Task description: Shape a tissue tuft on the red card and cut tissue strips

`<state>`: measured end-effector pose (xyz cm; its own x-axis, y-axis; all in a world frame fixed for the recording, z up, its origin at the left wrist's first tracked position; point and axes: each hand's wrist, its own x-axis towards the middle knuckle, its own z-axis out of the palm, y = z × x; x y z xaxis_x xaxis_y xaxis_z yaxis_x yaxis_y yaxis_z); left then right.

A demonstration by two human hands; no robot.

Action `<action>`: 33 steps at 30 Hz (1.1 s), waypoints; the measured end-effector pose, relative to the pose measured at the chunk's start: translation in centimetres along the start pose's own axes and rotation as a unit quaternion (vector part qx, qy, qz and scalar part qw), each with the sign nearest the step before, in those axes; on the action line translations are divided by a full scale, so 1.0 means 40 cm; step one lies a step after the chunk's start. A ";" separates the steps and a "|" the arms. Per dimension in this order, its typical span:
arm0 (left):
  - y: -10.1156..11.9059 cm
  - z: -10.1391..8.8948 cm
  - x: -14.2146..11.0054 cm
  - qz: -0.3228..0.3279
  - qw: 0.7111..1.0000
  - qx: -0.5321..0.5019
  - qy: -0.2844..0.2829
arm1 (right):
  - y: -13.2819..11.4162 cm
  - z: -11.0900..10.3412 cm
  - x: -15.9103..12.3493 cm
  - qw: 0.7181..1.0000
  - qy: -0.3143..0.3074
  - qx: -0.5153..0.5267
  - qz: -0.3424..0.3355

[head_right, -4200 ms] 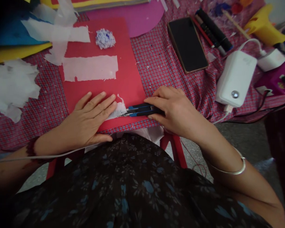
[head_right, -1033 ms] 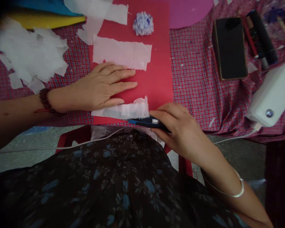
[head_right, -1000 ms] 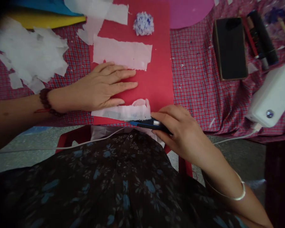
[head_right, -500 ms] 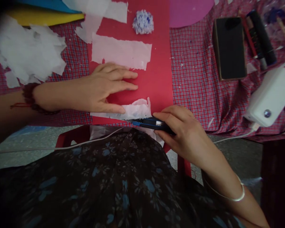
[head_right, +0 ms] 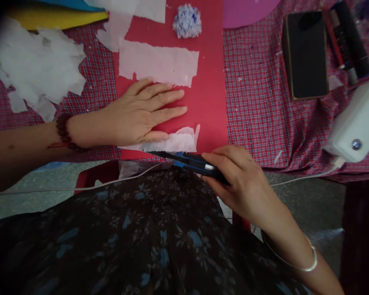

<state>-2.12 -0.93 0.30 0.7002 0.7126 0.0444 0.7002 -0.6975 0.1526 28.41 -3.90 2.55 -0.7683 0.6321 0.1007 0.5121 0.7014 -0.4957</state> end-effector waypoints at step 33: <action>-0.033 -0.007 0.005 -0.011 0.990 -0.141 -0.004 | 0.013 -0.007 0.032 1.000 0.019 -0.014 -0.007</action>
<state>-2.94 0.14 0.38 0.6877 0.7253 0.0306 0.6487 -0.6329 0.4226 27.82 -2.63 2.66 -0.7603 0.6342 0.1401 0.5124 0.7182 -0.4707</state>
